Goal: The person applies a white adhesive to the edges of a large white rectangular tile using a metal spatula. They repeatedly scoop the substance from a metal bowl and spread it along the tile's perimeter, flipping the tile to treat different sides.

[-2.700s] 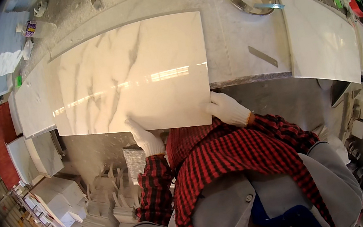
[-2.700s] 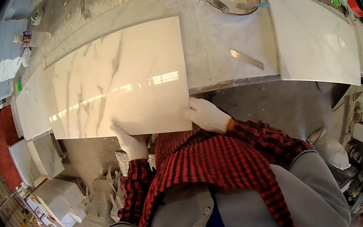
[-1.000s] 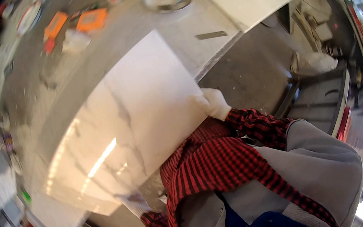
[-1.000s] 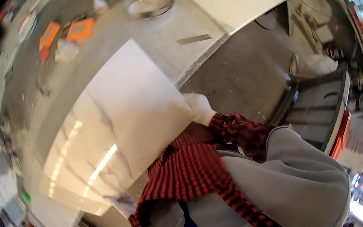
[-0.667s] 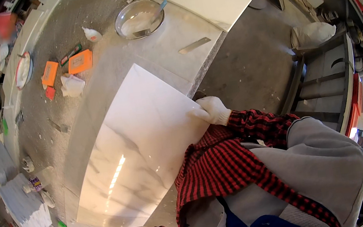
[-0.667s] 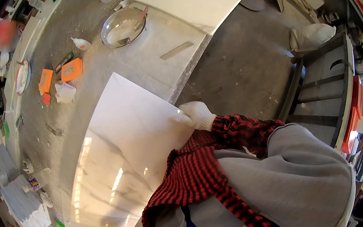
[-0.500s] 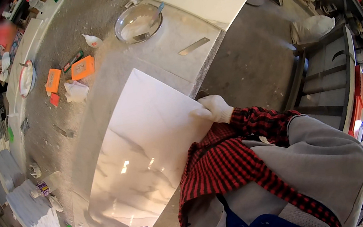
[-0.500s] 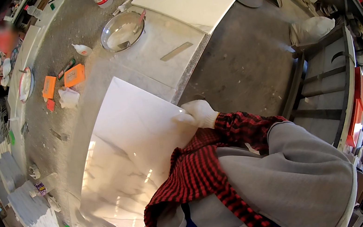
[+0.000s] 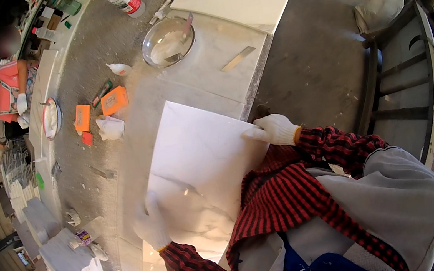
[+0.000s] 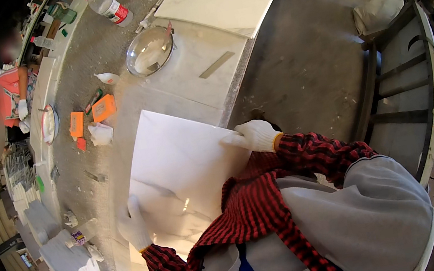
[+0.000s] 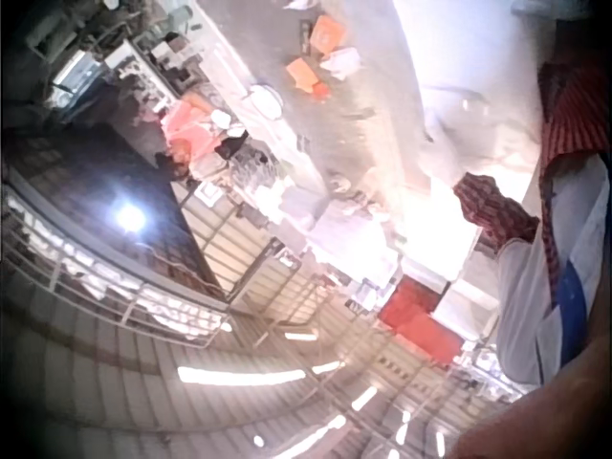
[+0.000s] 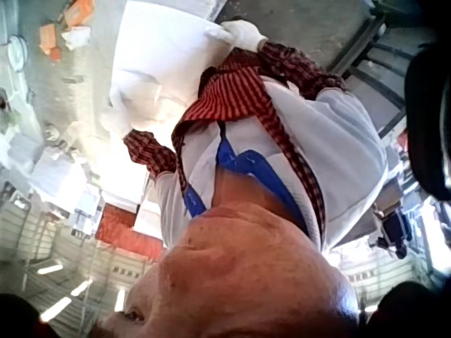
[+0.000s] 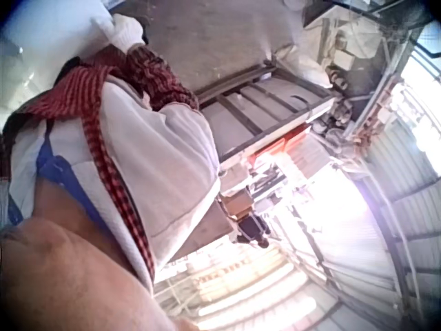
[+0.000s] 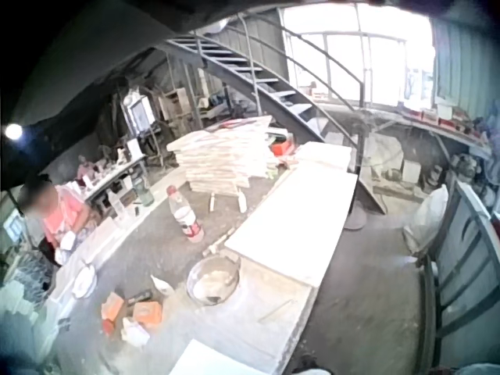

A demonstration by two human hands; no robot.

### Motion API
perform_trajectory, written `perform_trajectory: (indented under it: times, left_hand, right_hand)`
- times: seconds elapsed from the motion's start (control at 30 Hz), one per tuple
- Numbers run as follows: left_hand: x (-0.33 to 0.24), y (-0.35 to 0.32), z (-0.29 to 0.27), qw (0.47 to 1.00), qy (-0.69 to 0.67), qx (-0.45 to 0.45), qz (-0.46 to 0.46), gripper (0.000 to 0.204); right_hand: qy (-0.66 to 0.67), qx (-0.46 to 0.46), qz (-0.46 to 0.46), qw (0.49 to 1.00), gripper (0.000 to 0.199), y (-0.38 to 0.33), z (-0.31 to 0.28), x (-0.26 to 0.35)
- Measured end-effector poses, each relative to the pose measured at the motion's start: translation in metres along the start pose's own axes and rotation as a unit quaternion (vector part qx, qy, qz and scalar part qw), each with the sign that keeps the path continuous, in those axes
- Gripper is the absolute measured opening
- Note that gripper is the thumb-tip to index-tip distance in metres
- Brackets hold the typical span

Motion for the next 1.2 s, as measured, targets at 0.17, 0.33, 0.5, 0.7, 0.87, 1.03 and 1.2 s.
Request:
perform_trajectory:
  times: [0.17, 0.33, 0.5, 0.7, 0.87, 1.03, 1.2]
  left_hand:
    - [0.008, -0.016, -0.009, 0.991, -0.057, -0.109, 0.059, 0.037]
    - [0.004, -0.027, -0.014, 0.994, -0.049, -0.101, 0.001, 0.037]
    - [-0.001, -0.027, -0.013, 0.994, -0.059, -0.029, -0.088, 0.04]
    - [0.012, -0.014, -0.005, 0.999, -0.039, -0.02, 0.006, 0.044]
    - [-0.086, 0.045, -0.006, 0.982, 0.064, 0.172, -0.052, 0.049]
    - [-0.134, 0.091, 0.02, 0.986, -0.062, 0.111, 0.107, 0.056]
    - [-0.162, 0.114, 0.031, 0.974, -0.114, 0.068, 0.181, 0.05]
  right_hand:
    - [-0.005, 0.008, -0.017, 1.0, 0.077, -0.001, -0.01, 0.021]
    - [-0.015, 0.022, -0.018, 0.999, 0.072, -0.001, -0.018, 0.025]
    - [-0.122, 0.021, -0.031, 0.992, 0.054, -0.003, -0.078, 0.032]
    - [-0.011, -0.175, -0.122, 0.977, 0.035, 0.019, -0.145, 0.072]
    - [0.005, -0.339, -0.202, 0.919, 0.04, 0.04, -0.158, 0.151]
    - [-0.068, -0.314, -0.199, 0.926, 0.04, 0.072, -0.144, 0.19]
    - [-0.08, -0.274, -0.156, 0.946, 0.033, 0.108, -0.127, 0.188]
Point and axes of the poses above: each hand's wrist, its own y-axis towards the middle knuckle, its own z-axis out of the palm, x = y × z, the point moved 4 cm from there along y, towards the middle knuckle, and after that the axes turned 13 degrees about z, right-handed, at the moved point
